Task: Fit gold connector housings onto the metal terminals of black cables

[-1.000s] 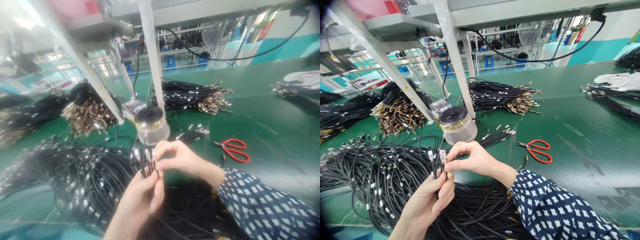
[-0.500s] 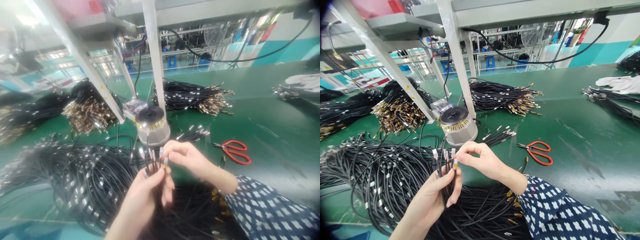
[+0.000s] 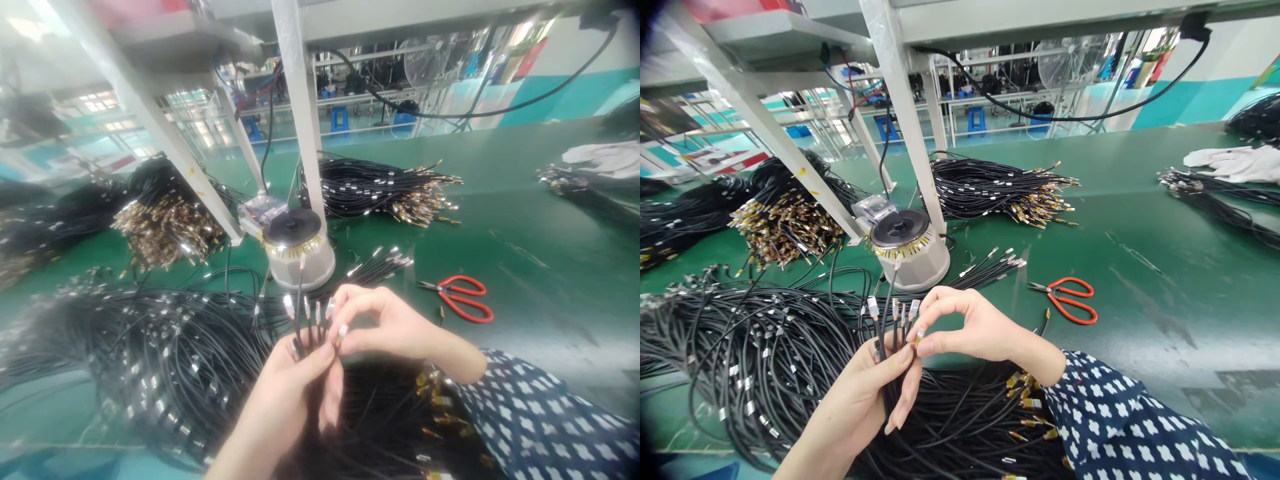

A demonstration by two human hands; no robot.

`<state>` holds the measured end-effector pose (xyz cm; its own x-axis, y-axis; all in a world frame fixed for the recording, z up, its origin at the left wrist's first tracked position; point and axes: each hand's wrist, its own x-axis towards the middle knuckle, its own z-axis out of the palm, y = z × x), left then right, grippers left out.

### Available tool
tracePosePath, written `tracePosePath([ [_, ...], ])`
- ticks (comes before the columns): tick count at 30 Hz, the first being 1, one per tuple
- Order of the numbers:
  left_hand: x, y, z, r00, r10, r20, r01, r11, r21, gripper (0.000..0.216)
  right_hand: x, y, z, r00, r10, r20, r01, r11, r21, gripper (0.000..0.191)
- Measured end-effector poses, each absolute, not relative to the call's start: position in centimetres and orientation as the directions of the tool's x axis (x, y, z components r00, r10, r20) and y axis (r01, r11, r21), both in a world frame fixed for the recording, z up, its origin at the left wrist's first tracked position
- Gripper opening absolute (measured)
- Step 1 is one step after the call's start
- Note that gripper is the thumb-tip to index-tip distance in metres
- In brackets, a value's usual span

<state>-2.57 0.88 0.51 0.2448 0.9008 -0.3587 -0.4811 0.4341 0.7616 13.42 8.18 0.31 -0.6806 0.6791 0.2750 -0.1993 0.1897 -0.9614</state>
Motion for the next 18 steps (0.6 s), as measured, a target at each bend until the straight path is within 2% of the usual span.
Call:
tracePosePath([
  [4,-2.6,0.8,0.5,0.223,0.911,-0.347,-0.469,0.412,0.781,0.016,13.6,8.4,0.3,-0.639,0.714,0.285,-0.160,0.240,-0.958,0.003],
  [6,-2.5,0.7,0.7,0.179,0.922,-0.344,-0.480,0.387,0.788,0.016,14.4,8.5,0.6,-0.670,0.683,0.289,-0.152,0.255,-0.955,0.004],
  [8,-2.3,0.7,1.0,0.135,0.923,-0.361,-0.491,0.378,0.785,0.015,15.7,8.8,1.1,-0.788,0.559,0.260,-0.161,0.220,-0.962,0.013],
  [10,-2.2,0.7,1.2,0.108,0.920,-0.378,-0.491,0.380,0.784,0.014,16.9,9.1,1.6,-0.892,0.396,0.217,-0.166,0.159,-0.973,0.030],
  [11,-2.2,0.7,1.3,0.108,0.918,-0.382,-0.485,0.384,0.786,0.014,17.4,9.3,1.8,-0.911,0.361,0.200,-0.161,0.137,-0.977,0.038],
  [12,-2.1,0.7,1.3,0.109,0.917,-0.385,-0.473,0.388,0.791,0.014,17.6,9.4,1.9,-0.901,0.391,0.189,-0.147,0.136,-0.980,0.043],
  [14,-1.9,0.8,1.1,0.114,0.916,-0.385,-0.447,0.394,0.803,0.015,17.1,9.4,1.8,-0.781,0.601,0.171,-0.082,0.173,-0.982,0.041],
  [16,-1.7,0.7,1.0,0.129,0.917,-0.377,-0.415,0.395,0.820,0.017,15.9,9.0,1.5,-0.588,0.794,0.153,0.011,0.196,-0.980,0.024],
  [18,-1.5,0.6,0.9,0.129,0.918,-0.376,-0.389,0.396,0.832,0.020,14.5,8.5,1.1,-0.492,0.856,0.159,0.024,0.196,-0.980,0.013],
])
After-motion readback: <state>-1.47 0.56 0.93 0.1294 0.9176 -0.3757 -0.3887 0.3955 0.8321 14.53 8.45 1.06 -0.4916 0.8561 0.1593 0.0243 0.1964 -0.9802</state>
